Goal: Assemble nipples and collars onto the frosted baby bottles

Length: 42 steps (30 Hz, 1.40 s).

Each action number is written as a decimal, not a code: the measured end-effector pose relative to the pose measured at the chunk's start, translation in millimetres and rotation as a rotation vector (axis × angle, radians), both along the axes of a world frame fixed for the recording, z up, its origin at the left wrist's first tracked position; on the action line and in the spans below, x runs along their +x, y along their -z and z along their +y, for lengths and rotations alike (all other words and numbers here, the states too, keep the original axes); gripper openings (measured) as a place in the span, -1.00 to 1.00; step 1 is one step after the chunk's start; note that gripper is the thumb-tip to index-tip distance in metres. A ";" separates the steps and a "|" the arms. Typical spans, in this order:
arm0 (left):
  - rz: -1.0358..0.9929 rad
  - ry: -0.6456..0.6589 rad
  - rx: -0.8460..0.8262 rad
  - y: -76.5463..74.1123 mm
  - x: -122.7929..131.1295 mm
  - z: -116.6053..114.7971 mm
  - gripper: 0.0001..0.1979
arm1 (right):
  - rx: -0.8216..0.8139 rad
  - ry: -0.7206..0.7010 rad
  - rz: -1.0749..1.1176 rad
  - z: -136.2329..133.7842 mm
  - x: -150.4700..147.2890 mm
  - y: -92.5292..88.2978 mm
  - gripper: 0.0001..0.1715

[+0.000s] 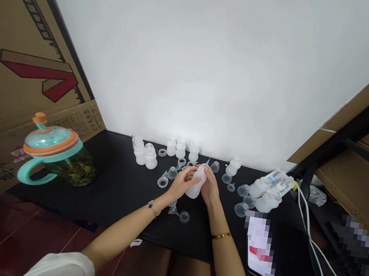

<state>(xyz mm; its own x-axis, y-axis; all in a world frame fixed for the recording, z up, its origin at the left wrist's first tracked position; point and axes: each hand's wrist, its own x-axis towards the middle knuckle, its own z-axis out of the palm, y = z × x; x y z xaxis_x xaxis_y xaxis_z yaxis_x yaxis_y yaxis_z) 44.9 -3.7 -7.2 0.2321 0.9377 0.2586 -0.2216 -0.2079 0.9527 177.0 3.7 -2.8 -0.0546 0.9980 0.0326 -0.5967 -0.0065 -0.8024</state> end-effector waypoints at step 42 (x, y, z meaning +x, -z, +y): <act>-0.238 0.179 -0.301 -12.5 -6.2 1.0 -0.48 | -0.013 -0.021 -0.086 0.3 2.2 1.2 -0.57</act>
<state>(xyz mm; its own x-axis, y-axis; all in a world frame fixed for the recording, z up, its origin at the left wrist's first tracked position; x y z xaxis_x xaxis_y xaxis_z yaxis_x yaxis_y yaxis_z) 38.8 -2.7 5.3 0.3651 0.9299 0.0452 -0.4502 0.1338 0.8828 179.1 4.0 -4.0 -0.0779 0.9969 0.0138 -0.5250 -0.0292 -0.8506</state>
